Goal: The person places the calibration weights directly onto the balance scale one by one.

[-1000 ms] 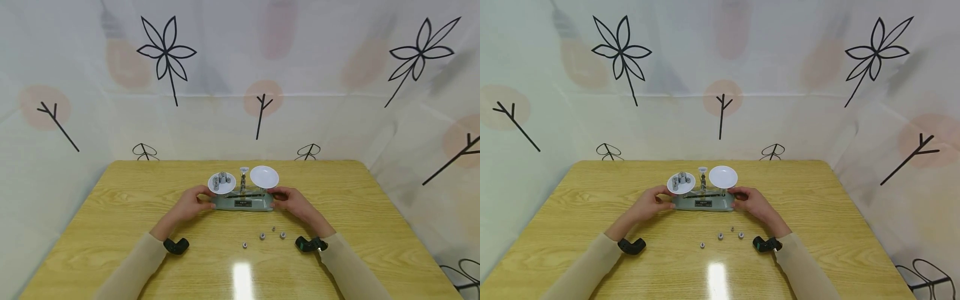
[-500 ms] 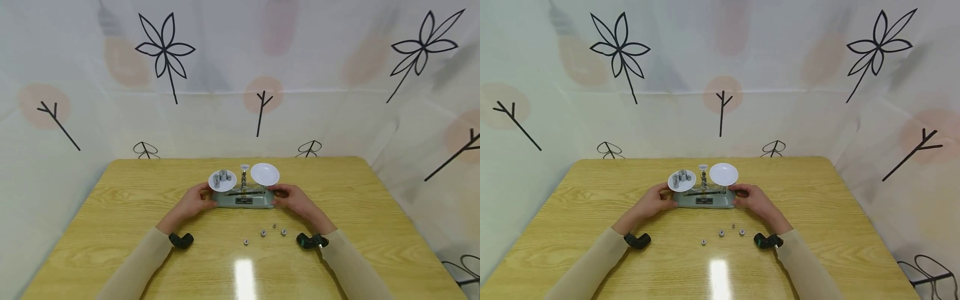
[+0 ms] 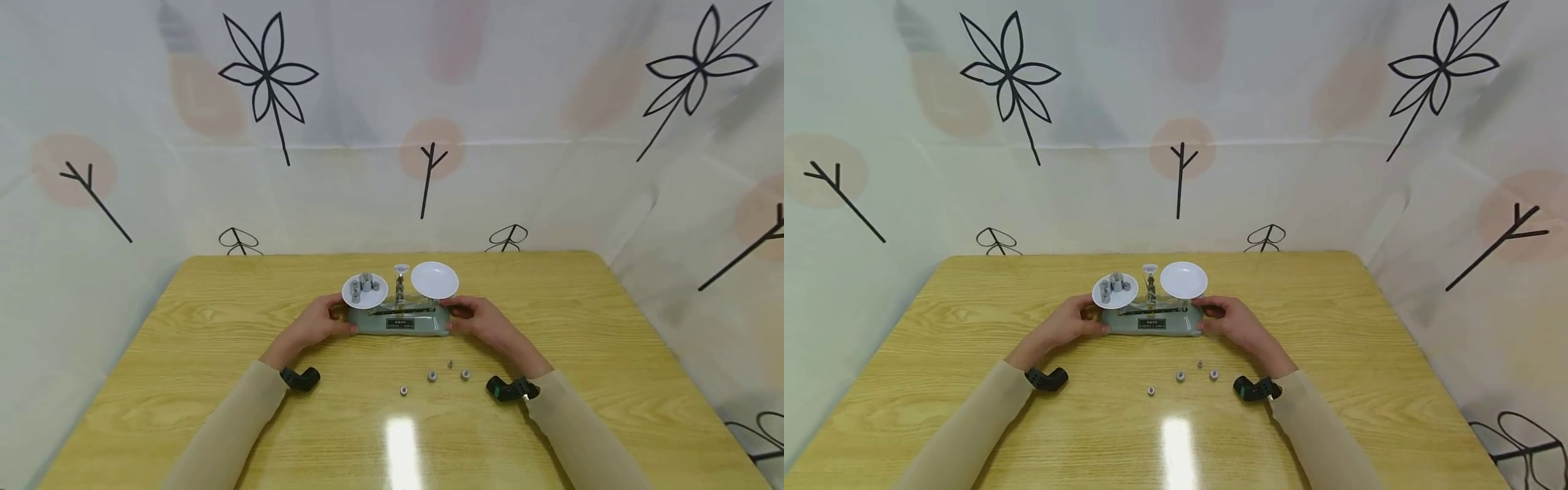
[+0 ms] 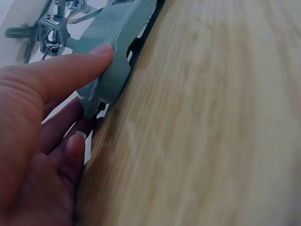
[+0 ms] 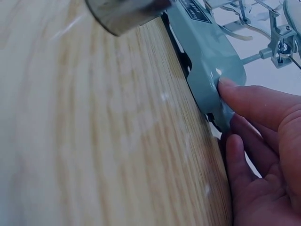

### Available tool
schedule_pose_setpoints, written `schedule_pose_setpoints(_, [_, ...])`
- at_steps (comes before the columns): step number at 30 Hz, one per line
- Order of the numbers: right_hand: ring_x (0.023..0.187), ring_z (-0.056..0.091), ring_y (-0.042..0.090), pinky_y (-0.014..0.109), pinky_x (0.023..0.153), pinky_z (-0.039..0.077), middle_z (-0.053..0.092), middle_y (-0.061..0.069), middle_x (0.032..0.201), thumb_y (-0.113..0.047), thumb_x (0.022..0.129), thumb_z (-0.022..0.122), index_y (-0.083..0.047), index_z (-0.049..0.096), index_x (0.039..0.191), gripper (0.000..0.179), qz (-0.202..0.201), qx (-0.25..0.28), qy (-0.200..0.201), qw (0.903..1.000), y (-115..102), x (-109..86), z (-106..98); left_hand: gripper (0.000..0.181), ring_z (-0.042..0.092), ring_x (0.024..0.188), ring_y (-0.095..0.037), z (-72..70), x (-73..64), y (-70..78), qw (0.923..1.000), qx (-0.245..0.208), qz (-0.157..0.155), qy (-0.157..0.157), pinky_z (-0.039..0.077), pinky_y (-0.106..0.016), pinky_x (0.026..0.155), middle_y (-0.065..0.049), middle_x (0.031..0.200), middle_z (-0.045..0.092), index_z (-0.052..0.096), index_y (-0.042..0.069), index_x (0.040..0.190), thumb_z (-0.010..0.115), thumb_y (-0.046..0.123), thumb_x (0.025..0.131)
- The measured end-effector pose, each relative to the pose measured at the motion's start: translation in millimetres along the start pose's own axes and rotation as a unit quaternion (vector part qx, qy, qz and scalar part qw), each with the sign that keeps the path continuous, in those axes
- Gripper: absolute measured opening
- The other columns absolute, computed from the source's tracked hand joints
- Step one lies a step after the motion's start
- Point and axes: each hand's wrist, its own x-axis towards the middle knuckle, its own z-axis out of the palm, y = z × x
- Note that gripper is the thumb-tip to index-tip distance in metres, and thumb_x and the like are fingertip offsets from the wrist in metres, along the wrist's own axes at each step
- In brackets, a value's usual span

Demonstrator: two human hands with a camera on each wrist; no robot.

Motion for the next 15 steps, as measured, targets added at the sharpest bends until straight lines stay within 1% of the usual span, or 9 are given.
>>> schedule_pose_setpoints(2, [0.13, 0.05, 0.033, 0.04, 0.106, 0.042, 0.056, 0.019, 0.139, -0.01, 0.087, 0.077, 0.0, 0.061, 0.133, 0.05, 0.001, 0.002, -0.003, 1.0, -0.8, -0.2, -0.1, 0.069, 0.052, 0.115, -0.027, -0.1, -0.7, -0.9, 0.9999, 0.014, -0.003, 0.008, 0.047, -0.041, 0.092, -0.014, 0.138, 0.057, 0.054, 0.001, 0.141, 0.084, 0.008, 0.08])
schedule_pose_setpoints(4, [0.13, 0.05, 0.032, 0.041, 0.106, 0.042, 0.056, 0.019, 0.139, -0.01, 0.087, 0.078, 0.0, 0.061, 0.133, 0.05, -0.001, 0.0, -0.005, 1.0, -2.4, -0.3, 0.0, 0.068, 0.051, 0.105, -0.025, -0.2, -1.7, -0.9, 0.9994, 0.031, -0.003, 0.016, 0.045, -0.035, 0.085, -0.011, 0.132, 0.06, 0.056, 0.002, 0.139, 0.085, 0.01, 0.078])
schedule_pose_setpoints(6, [0.13, 0.05, 0.032, 0.042, 0.107, 0.041, 0.056, 0.019, 0.139, -0.009, 0.087, 0.078, 0.0, 0.061, 0.133, 0.05, -0.002, 0.0, -0.004, 1.0, -4.1, 0.0, -0.3, 0.067, 0.049, 0.1, -0.023, -0.3, -1.8, -0.7, 0.9991, 0.038, -0.001, 0.019, 0.043, -0.033, 0.081, -0.009, 0.129, 0.061, 0.057, 0.004, 0.139, 0.086, 0.011, 0.078])
schedule_pose_setpoints(9, [0.13, 0.049, 0.032, 0.044, 0.107, 0.04, 0.056, 0.018, 0.138, -0.008, 0.087, 0.077, 0.0, 0.061, 0.133, 0.05, -0.001, 0.002, -0.001, 1.0, -5.3, 0.9, -0.9, 0.067, 0.048, 0.1, -0.023, -0.8, -0.8, -0.6, 0.999, 0.039, 0.004, 0.019, 0.043, -0.034, 0.08, -0.008, 0.128, 0.061, 0.058, 0.004, 0.138, 0.086, 0.012, 0.078])
schedule_pose_setpoints(10, [0.131, 0.049, 0.032, 0.044, 0.108, 0.04, 0.056, 0.018, 0.139, -0.008, 0.087, 0.077, 0.0, 0.061, 0.133, 0.05, -0.001, 0.001, -0.001, 1.0, -5.3, 1.2, -1.1, 0.066, 0.049, 0.101, -0.023, -1.1, -0.1, -1.0, 0.9989, 0.042, 0.006, 0.019, 0.043, -0.034, 0.082, -0.008, 0.129, 0.061, 0.058, 0.004, 0.138, 0.085, 0.013, 0.078])
schedule_pose_setpoints(15, [0.131, 0.049, 0.031, 0.043, 0.108, 0.04, 0.056, 0.017, 0.139, -0.011, 0.087, 0.078, 0.0, 0.061, 0.134, 0.05, 0.006, -0.004, 0.002, 1.0, -1.7, 1.7, -1.1, 0.063, 0.052, 0.105, -0.022, -0.1, 1.3, -4.9, 0.9986, 0.049, 0.002, 0.019, 0.046, -0.037, 0.089, -0.008, 0.131, 0.062, 0.06, 0.005, 0.136, 0.085, 0.015, 0.079])
